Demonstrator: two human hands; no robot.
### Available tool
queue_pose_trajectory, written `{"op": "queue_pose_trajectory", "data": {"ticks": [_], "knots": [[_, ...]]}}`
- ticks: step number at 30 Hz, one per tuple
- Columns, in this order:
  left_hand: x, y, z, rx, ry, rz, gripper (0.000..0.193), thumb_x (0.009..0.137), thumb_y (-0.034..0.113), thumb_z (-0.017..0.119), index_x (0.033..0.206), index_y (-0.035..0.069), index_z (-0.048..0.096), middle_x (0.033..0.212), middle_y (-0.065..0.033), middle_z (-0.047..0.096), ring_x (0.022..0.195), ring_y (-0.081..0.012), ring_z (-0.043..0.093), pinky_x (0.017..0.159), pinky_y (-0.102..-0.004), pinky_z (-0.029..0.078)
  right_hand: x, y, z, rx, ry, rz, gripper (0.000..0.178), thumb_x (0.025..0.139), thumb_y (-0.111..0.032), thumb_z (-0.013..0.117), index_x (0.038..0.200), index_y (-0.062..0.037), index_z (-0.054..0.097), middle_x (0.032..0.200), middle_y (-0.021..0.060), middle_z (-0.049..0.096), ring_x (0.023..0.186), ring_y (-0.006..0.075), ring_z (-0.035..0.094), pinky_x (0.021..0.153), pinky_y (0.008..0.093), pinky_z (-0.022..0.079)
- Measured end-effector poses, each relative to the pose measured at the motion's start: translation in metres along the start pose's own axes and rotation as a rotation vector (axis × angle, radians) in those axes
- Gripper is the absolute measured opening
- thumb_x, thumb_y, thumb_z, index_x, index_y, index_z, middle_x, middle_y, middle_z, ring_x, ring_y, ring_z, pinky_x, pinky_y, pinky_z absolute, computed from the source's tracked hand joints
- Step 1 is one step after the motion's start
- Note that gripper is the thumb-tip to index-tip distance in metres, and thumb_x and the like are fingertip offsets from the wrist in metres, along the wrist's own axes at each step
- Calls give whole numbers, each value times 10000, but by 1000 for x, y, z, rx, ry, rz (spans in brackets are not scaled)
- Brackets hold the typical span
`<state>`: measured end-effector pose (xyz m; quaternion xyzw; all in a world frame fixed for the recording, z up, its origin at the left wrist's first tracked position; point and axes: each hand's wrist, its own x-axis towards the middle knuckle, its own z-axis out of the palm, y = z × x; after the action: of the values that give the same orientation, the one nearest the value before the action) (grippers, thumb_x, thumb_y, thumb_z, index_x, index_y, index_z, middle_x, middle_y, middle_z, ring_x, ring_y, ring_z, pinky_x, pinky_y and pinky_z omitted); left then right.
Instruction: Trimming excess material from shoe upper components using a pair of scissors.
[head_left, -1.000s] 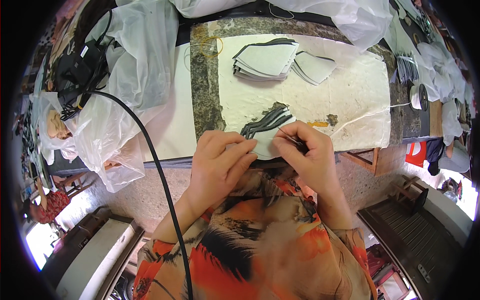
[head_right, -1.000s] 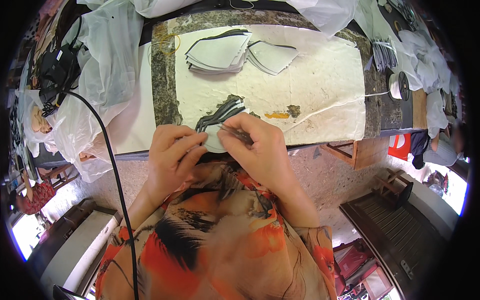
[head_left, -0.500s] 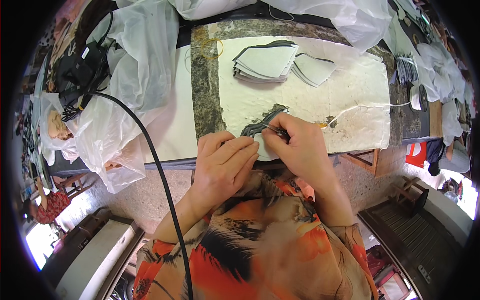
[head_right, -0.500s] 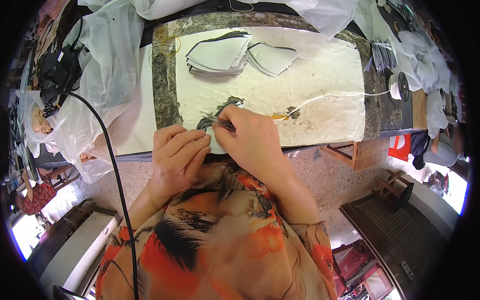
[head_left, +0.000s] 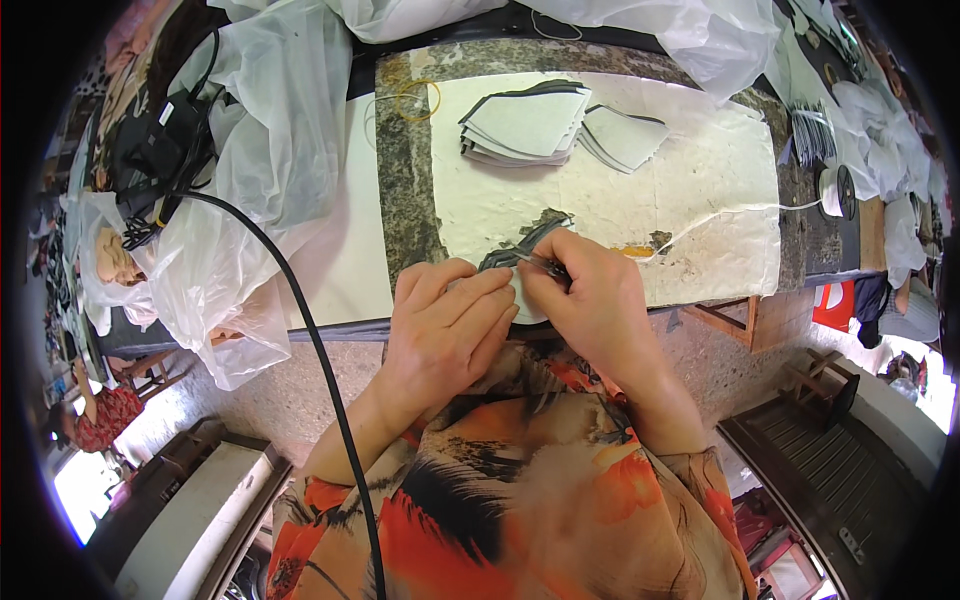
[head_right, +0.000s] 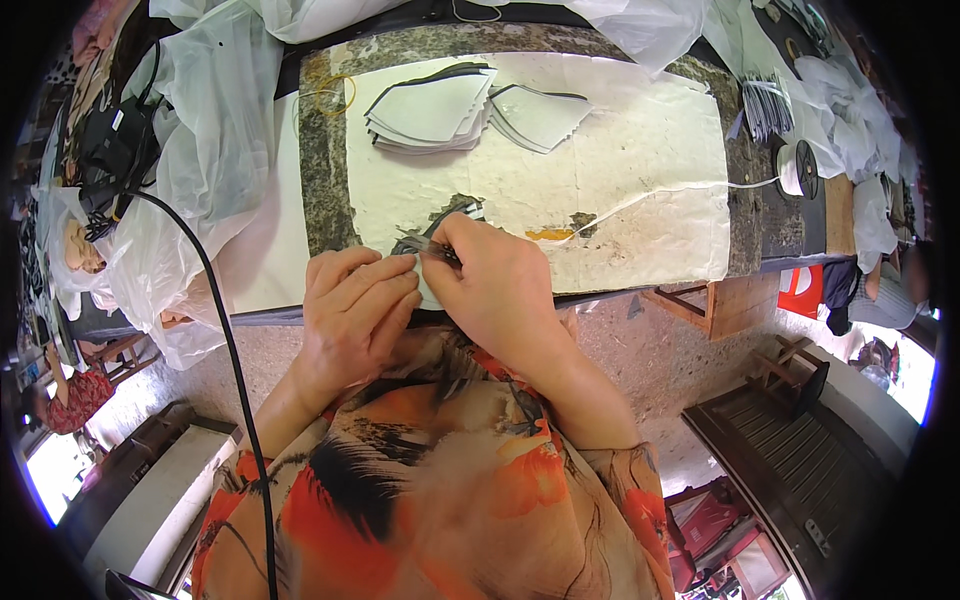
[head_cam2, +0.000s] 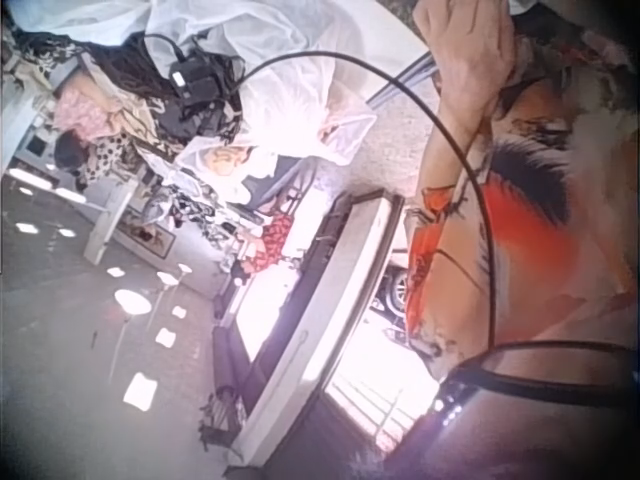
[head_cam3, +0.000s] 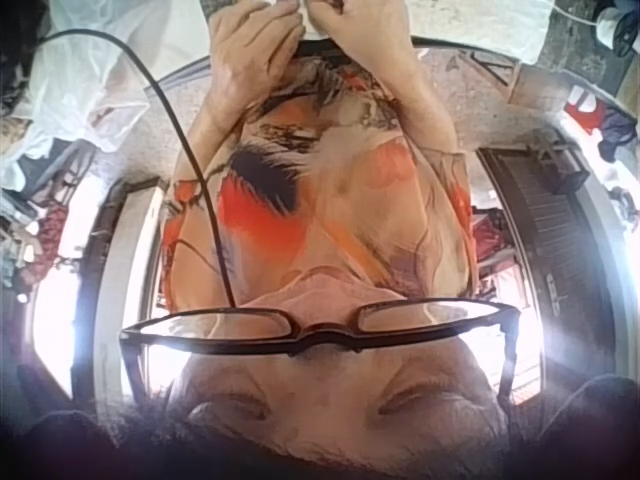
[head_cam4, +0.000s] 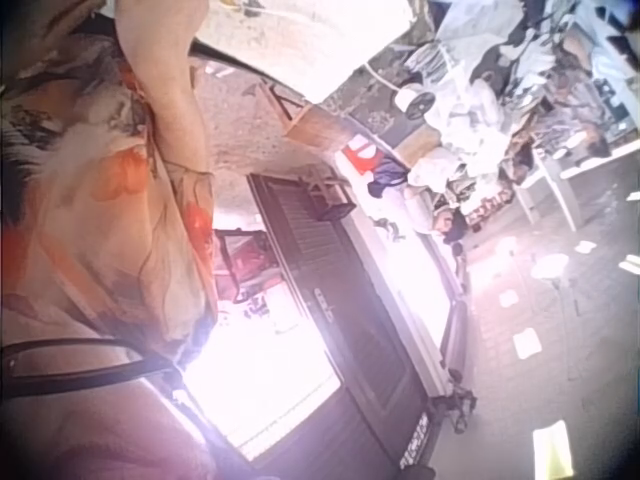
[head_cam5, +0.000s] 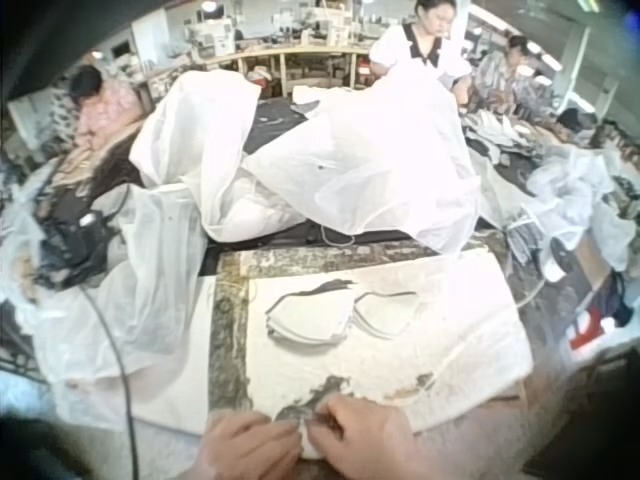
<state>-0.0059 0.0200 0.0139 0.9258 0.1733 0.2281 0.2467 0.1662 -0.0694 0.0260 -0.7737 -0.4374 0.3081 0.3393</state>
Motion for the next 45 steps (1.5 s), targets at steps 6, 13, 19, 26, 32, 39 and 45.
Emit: {"op": "queue_pose_trajectory", "data": {"ticks": [6, 13, 19, 26, 32, 39, 45], "knots": [[-3, 0, 1, 32, 2, 1, 225, 824, 131, 756, 1041, 89, 715, 1153, -15, 694, 1008, -246, 593, 896, -398, 422, 1, -1, -2, 123, -15, 52, 159, 876, -200, 697, 919, -55, 646, 776, 156, 675, 700, 355, 657, 617, 426, 498], [0, 3, 2, 26, 18, -16, 214, 799, 117, 777, 1006, 72, 742, 1110, -29, 717, 975, -260, 604, 878, -404, 438, 0, 1, 1, 80, -26, 53, 146, 883, -188, 692, 926, -57, 643, 774, 154, 674, 697, 353, 656, 614, 421, 498], [5, -1, 2, 21, -15, 16, 188, 801, 117, 754, 976, 89, 691, 1112, -24, 703, 964, -249, 602, 873, -402, 437, 0, -2, -7, -36, -33, -26, 186, 893, -219, 682, 962, -54, 635, 759, 158, 666, 701, 368, 654, 627, 433, 499], [5, -4, 6, -1, 5, 27, 158, 789, 111, 772, 922, 86, 690, 1049, -24, 711, 924, -246, 606, 850, -399, 442, 4, -5, -31, -9, -203, -12, 179, 879, -161, 717, 970, -28, 638, 745, 130, 636, 610, 250, 585, 598, 340, 478], [5, -5, 9, 23, 3, 38, 152, 810, 119, 746, 935, 119, 658, 1079, -8, 682, 939, -232, 594, 878, -396, 431, 4, -1, -37, -156, -147, -170, 152, 866, -142, 693, 982, -62, 634, 847, 125, 645, 752, 332, 642, 652, 412, 503], [5, -3, 9, 20, 22, 20, 131, 813, 117, 748, 911, 114, 661, 1066, -12, 685, 918, -233, 597, 866, -391, 436, 7, -4, -38, -239, -64, -233, 162, 847, -89, 708, 999, -94, 650, 917, 90, 635, 774, 334, 652, 655, 410, 521], [5, -4, 9, 0, 33, 17, 129, 815, 115, 749, 911, 107, 664, 1064, -15, 687, 916, -235, 598, 862, -394, 441, 11, -9, -46, -315, -115, -326, 172, 846, -91, 721, 999, -106, 645, 911, 79, 637, 752, 333, 657, 635, 406, 526]]}}
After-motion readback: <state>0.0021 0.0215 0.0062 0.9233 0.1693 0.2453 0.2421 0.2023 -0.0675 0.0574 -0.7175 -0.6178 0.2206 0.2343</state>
